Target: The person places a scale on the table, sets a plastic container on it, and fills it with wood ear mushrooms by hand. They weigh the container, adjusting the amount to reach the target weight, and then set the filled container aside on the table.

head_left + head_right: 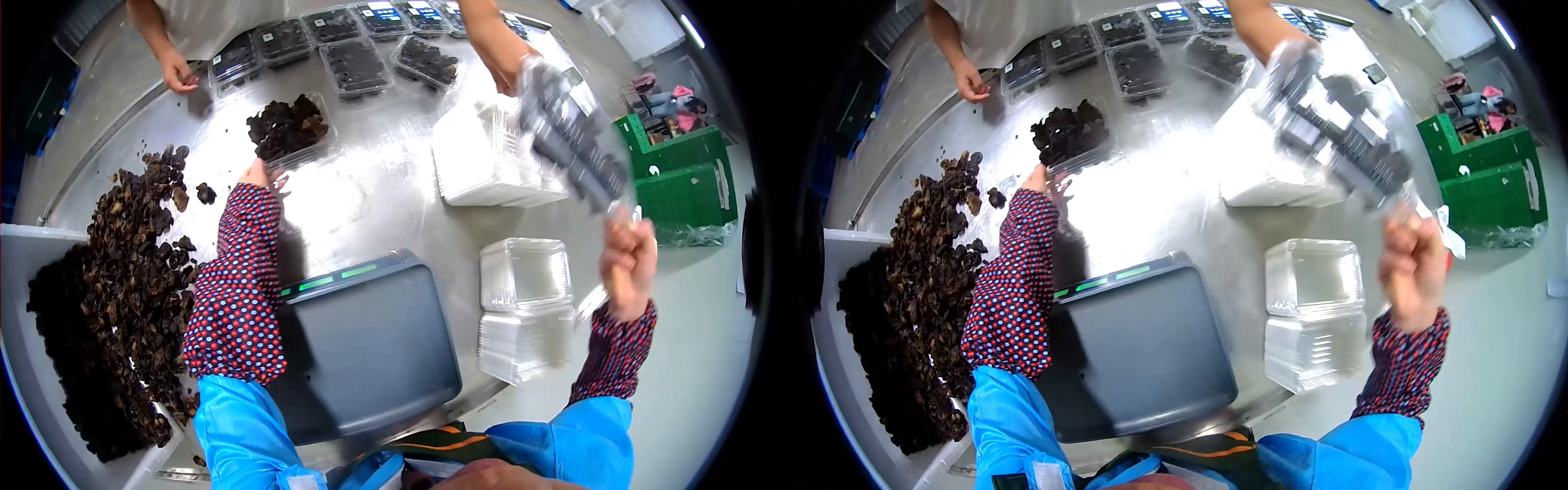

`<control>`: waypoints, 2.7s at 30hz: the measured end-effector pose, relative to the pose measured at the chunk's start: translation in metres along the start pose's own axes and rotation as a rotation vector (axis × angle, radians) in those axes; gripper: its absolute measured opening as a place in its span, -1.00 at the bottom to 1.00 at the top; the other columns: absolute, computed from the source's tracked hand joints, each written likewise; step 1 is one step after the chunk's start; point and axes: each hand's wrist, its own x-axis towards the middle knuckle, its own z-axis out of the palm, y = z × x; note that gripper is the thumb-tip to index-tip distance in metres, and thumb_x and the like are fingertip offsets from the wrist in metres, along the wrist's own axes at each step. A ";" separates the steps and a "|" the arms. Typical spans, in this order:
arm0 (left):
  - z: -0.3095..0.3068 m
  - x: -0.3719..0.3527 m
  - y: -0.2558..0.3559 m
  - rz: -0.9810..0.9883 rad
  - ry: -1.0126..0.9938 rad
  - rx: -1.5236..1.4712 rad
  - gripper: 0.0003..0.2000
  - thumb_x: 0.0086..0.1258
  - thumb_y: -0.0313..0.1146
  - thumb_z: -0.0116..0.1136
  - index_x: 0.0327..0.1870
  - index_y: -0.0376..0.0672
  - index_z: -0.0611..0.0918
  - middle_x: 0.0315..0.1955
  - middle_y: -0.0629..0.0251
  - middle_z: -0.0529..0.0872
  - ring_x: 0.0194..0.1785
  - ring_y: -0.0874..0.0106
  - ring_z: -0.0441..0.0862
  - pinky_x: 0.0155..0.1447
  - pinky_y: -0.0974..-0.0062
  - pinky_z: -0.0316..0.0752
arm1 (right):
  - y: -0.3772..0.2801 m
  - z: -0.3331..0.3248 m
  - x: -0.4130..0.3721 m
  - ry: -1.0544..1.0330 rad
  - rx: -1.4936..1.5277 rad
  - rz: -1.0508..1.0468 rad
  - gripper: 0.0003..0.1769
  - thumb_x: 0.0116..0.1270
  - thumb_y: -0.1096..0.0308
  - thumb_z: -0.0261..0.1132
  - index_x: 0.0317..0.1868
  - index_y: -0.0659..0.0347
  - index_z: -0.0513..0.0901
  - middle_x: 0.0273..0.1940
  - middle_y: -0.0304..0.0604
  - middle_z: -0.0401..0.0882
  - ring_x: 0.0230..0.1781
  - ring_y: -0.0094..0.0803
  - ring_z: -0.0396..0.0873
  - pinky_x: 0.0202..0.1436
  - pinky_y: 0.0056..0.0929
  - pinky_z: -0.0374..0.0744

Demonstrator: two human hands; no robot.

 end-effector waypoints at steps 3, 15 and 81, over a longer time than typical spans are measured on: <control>-0.020 -0.006 0.017 0.025 -0.148 0.152 -0.85 0.34 -0.38 -0.22 -0.30 -0.30 0.36 -0.30 0.09 0.47 -0.10 0.21 0.60 -0.20 0.27 0.59 | -0.057 -0.025 0.074 -0.114 -0.110 -0.176 -0.90 0.23 0.47 0.10 -0.33 0.33 0.50 -0.36 -0.09 0.53 -0.55 -0.59 0.44 -0.59 -0.79 0.46; -0.095 -0.231 0.111 -0.007 -0.243 0.445 -0.71 0.39 -0.05 -0.14 -0.24 -0.12 0.38 -0.50 0.32 0.44 -0.32 0.30 0.61 -0.30 0.34 0.57 | -0.070 -0.033 0.354 -0.022 -0.537 -0.086 -0.49 0.35 0.11 0.09 0.06 0.43 0.35 -0.02 0.05 0.50 -0.25 -0.35 0.57 -0.53 -0.67 0.54; -0.136 -0.364 -0.093 1.111 0.045 1.002 -0.76 0.09 -0.32 0.27 -0.21 -0.13 0.60 -0.40 0.21 0.61 -0.38 0.31 0.57 -0.25 0.45 0.49 | 0.247 -0.014 -0.042 -0.603 -1.655 -0.389 -0.46 0.17 0.23 0.25 0.16 0.16 0.37 -0.21 -0.03 0.57 -0.18 -0.17 0.56 -0.10 -0.36 0.50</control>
